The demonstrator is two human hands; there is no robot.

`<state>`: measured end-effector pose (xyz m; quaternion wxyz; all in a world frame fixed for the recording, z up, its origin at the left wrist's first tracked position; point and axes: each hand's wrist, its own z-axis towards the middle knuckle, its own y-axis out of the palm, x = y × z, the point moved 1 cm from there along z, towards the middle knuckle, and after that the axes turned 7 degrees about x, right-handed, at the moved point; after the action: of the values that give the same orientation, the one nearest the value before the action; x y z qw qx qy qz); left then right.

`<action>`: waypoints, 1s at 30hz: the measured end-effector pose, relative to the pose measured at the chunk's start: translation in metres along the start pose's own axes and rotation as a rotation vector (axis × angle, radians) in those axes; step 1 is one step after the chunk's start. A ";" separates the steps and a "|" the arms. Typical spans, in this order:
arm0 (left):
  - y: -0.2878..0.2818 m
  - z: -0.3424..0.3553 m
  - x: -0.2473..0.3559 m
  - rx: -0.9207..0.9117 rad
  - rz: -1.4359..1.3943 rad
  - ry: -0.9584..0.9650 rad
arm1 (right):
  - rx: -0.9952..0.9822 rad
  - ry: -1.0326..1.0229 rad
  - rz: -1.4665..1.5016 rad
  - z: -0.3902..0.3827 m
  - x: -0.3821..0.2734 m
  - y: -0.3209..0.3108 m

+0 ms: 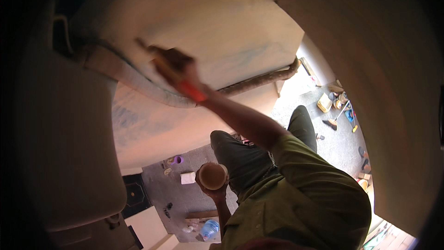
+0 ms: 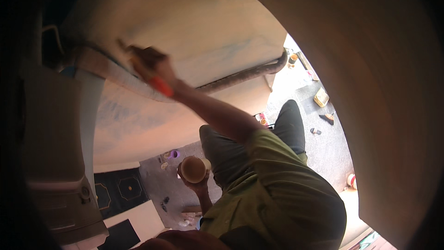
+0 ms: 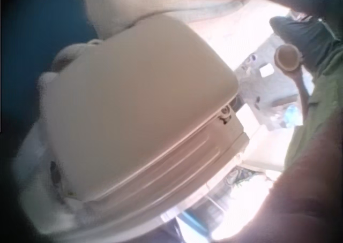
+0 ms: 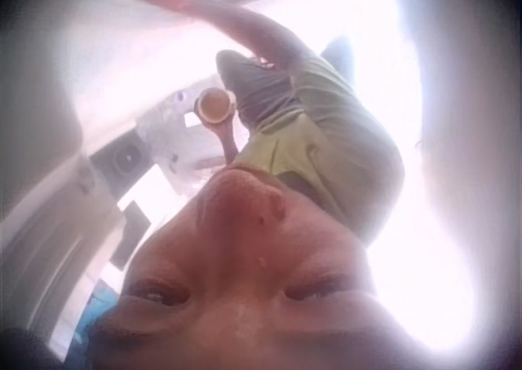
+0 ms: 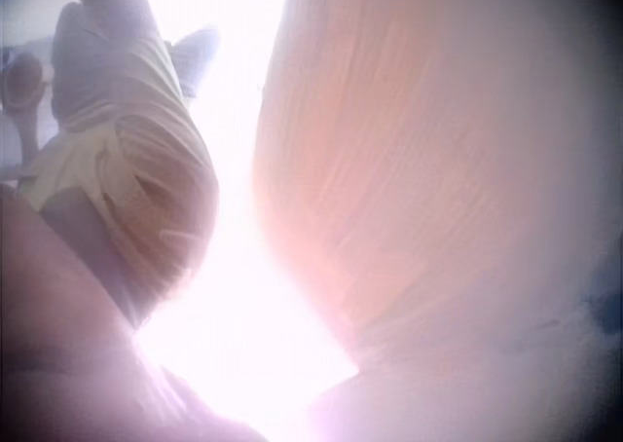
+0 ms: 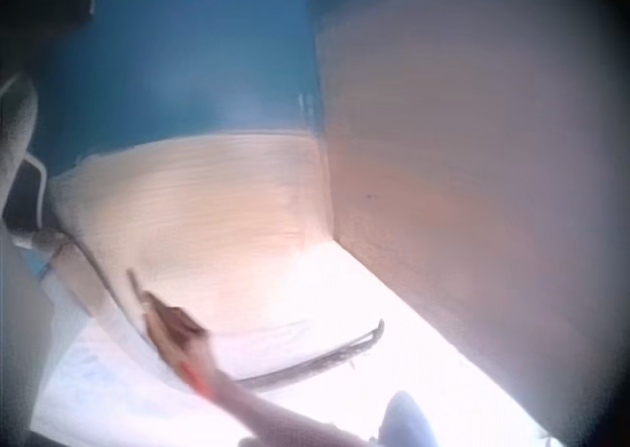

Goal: The person sits on the floor and uses a paintbrush to apply white paint to a ceiling surface. They repeatedly dip the brush into a small container held in the other hand and continue brushing the ceiling area.

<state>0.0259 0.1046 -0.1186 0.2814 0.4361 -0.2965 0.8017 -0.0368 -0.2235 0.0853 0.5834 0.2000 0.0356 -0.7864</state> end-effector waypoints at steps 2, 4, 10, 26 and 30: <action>0.000 -0.009 -0.005 0.051 -0.059 -0.058 | 0.017 -0.012 0.100 0.003 -0.010 0.035; -0.004 -0.014 -0.011 0.089 -0.071 -0.065 | -0.005 0.001 0.032 0.007 0.002 0.041; -0.012 -0.022 -0.017 0.079 -0.032 -0.092 | 0.057 -0.130 -0.190 0.021 0.069 -0.046; 0.012 -0.011 0.001 -0.062 -0.157 -0.118 | 0.416 0.189 -0.549 0.020 0.082 -0.174; 0.003 -0.021 -0.010 -0.045 -0.120 -0.137 | 0.357 0.116 -0.399 0.015 0.076 -0.161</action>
<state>0.0173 0.1155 -0.1373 0.3180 0.5003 -0.3063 0.7448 -0.2089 -0.2451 0.0436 0.3696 0.3336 -0.0315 -0.8667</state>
